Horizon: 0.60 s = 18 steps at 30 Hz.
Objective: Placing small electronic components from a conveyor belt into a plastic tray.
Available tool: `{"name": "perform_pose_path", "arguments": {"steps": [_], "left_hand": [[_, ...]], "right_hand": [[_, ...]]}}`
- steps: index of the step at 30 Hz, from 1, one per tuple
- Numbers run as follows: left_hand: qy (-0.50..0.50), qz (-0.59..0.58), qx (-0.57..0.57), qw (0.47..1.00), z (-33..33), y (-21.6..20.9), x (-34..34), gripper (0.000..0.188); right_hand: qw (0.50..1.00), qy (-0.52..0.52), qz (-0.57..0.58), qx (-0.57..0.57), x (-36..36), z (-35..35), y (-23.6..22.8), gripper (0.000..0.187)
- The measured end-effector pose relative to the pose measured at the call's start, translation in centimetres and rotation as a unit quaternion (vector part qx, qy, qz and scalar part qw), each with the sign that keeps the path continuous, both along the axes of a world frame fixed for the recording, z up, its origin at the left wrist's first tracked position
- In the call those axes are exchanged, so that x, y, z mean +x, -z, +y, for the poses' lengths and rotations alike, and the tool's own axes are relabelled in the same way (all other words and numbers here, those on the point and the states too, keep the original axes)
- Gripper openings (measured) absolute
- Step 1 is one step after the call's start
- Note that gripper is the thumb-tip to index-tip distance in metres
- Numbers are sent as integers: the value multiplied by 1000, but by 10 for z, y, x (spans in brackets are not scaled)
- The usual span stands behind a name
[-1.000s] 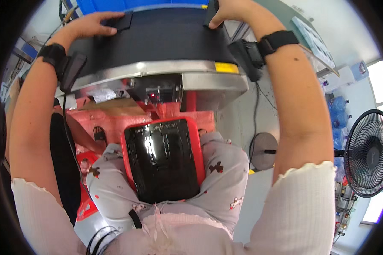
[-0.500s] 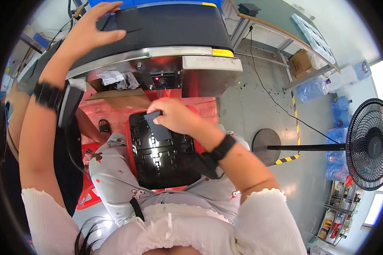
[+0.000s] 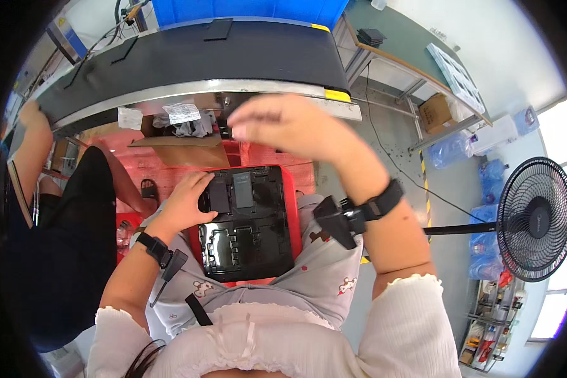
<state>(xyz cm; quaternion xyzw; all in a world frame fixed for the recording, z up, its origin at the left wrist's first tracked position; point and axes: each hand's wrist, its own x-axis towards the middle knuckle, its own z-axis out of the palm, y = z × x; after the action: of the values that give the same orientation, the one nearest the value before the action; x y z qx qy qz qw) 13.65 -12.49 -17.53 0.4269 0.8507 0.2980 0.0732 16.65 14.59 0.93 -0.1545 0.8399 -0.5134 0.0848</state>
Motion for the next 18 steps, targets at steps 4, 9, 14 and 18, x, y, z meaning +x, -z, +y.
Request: {"name": "perform_pose_path", "arguments": {"steps": [4,9,14,18], "left_hand": [[36,69,-68,995,-9,16,3,68],[50,57,-64,995,16,3,21,69],[94,68,-86,989,43,28,49,65],[116,66,-116,984,36,29,55,61]], "right_hand": [[992,42,105,48,-32,17,-66,29],[916,108,313,227,-151,67,-36,40],[907,123,133,380,-192,75,-17,73],[894,101,-40,436,-192,104,-38,73]]}}
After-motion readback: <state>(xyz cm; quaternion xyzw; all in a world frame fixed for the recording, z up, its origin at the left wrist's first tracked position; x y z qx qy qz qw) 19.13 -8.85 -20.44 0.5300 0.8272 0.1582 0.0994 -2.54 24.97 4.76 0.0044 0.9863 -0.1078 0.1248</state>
